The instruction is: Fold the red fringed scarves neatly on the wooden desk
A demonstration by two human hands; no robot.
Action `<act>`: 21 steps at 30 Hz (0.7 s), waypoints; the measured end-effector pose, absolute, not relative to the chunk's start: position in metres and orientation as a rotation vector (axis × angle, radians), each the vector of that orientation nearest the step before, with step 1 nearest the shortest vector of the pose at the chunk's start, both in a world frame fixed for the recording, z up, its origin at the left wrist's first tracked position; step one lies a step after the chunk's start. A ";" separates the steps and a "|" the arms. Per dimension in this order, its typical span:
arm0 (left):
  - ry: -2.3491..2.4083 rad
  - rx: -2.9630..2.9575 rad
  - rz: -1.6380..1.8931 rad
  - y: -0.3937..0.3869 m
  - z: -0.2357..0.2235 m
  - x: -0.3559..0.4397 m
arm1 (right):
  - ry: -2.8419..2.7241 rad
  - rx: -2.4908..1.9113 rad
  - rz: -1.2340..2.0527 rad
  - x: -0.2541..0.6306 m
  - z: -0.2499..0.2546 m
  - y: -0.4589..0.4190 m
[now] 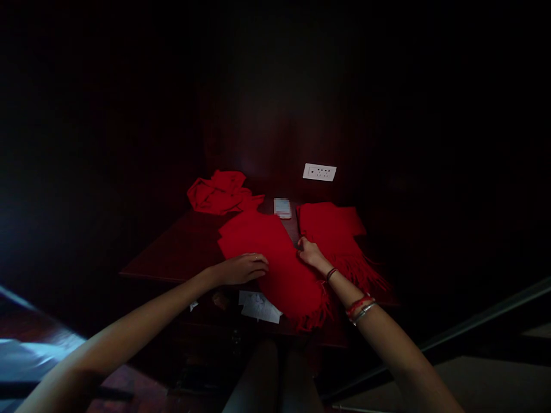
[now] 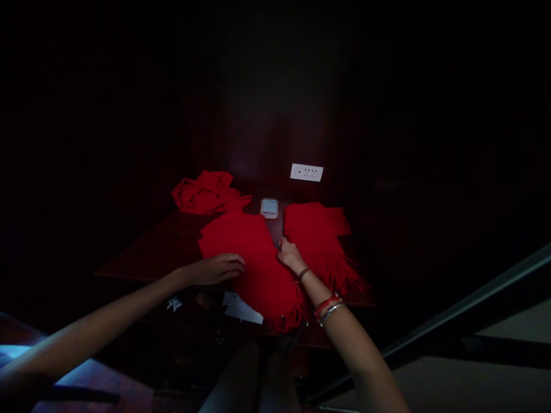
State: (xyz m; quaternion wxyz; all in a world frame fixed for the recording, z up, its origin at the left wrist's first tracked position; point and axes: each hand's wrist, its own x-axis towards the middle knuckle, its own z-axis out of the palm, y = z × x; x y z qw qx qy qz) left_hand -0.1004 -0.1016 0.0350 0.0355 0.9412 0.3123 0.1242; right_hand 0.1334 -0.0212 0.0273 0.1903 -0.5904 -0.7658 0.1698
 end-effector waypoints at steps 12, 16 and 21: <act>2.043 2.218 0.147 -0.043 -0.005 -0.130 | -2.543 -1.585 0.358 0.084 0.016 -0.003; 1.994 2.184 0.096 -0.045 0.001 -0.136 | -2.655 -1.675 0.375 0.087 0.011 0.000; 2.164 2.058 0.197 -0.046 0.016 -0.141 | -2.449 -1.692 0.503 0.077 0.033 0.018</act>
